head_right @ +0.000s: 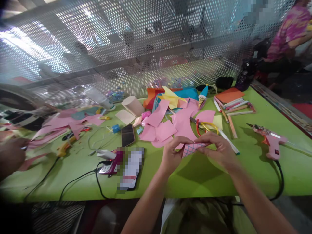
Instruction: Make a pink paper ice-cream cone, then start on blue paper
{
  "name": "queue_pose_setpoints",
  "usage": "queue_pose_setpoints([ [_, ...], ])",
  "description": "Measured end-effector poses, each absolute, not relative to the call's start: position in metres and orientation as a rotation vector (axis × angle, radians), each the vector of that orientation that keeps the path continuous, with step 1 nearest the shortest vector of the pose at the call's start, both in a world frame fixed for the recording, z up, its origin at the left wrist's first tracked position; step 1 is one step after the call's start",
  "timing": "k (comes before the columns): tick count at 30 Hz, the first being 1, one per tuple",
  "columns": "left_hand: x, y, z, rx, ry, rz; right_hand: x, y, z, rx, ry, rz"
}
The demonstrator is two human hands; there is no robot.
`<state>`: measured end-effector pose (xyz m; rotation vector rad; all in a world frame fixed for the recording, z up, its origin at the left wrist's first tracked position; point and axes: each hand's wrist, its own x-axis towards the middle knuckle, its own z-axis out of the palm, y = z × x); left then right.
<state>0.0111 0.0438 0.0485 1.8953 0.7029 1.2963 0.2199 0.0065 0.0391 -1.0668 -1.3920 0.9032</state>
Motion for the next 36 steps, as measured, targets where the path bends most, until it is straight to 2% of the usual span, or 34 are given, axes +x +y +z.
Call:
queue_pose_setpoints([
  [36, 0.0079, 0.0420, 0.0533, 2.053, 0.653, 1.467, 0.2242, 0.0075, 0.0320, -1.043, -1.249, 0.965],
])
